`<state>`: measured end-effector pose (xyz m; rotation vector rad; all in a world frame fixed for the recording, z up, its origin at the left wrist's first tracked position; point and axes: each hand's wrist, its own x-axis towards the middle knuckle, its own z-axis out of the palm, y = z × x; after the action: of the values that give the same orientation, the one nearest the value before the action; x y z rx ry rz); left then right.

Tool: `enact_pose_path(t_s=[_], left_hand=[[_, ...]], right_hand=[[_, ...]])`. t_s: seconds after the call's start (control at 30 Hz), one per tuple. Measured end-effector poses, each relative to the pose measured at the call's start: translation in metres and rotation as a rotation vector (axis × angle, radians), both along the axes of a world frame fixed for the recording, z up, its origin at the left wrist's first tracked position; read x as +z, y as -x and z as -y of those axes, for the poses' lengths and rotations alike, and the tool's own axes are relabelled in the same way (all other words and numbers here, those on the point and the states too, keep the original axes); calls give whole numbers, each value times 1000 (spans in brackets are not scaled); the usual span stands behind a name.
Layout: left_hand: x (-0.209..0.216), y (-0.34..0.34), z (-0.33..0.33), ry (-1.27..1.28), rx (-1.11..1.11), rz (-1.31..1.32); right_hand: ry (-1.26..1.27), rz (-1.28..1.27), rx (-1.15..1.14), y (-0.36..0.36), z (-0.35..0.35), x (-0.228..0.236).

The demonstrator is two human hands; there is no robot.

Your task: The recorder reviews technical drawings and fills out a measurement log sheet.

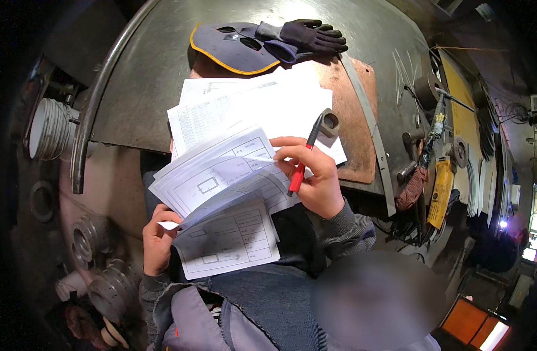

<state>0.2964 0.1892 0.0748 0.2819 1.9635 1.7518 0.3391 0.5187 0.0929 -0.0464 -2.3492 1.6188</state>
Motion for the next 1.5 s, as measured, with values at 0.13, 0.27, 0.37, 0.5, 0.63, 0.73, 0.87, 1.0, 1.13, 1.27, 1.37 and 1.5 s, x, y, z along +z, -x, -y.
enact_pose_path(t_s=[0.13, 0.27, 0.37, 0.5, 0.63, 0.73, 0.87, 1.0, 1.13, 1.27, 1.37, 1.5], left_hand=[[3, 0, -2, -11, 13, 1], [2, 1, -5, -23, 12, -14], [2, 1, -3, 1, 7, -23], [2, 1, -1, 8, -5, -27], [0, 1, -2, -10, 23, 13], [-4, 0, 2, -24, 31, 39], [-2, -1, 0, -76, 105, 111], [-3, 1, -5, -99, 152, 76], [12, -1, -18, -161, 249, 104], [-3, 3, 3, -79, 88, 95], [-4, 3, 3, -78, 45, 41], [-3, 2, 2, -62, 55, -4]], right_hand=[[49, -40, 98, -4, -4, 6], [79, -7, 154, -8, -10, 2], [75, -12, 169, -7, -11, 1], [92, -3, 174, -7, -9, 3], [18, -16, 190, -10, -12, 3], [-97, -81, 186, -10, -13, 4], [4, -88, 306, -14, -15, 6], [105, -74, 355, -17, -17, 7], [248, -96, 425, -17, -17, 6], [339, -65, 469, -19, -17, 6], [394, -33, 454, -21, -15, 8], [633, 48, 407, -26, -15, 7]])
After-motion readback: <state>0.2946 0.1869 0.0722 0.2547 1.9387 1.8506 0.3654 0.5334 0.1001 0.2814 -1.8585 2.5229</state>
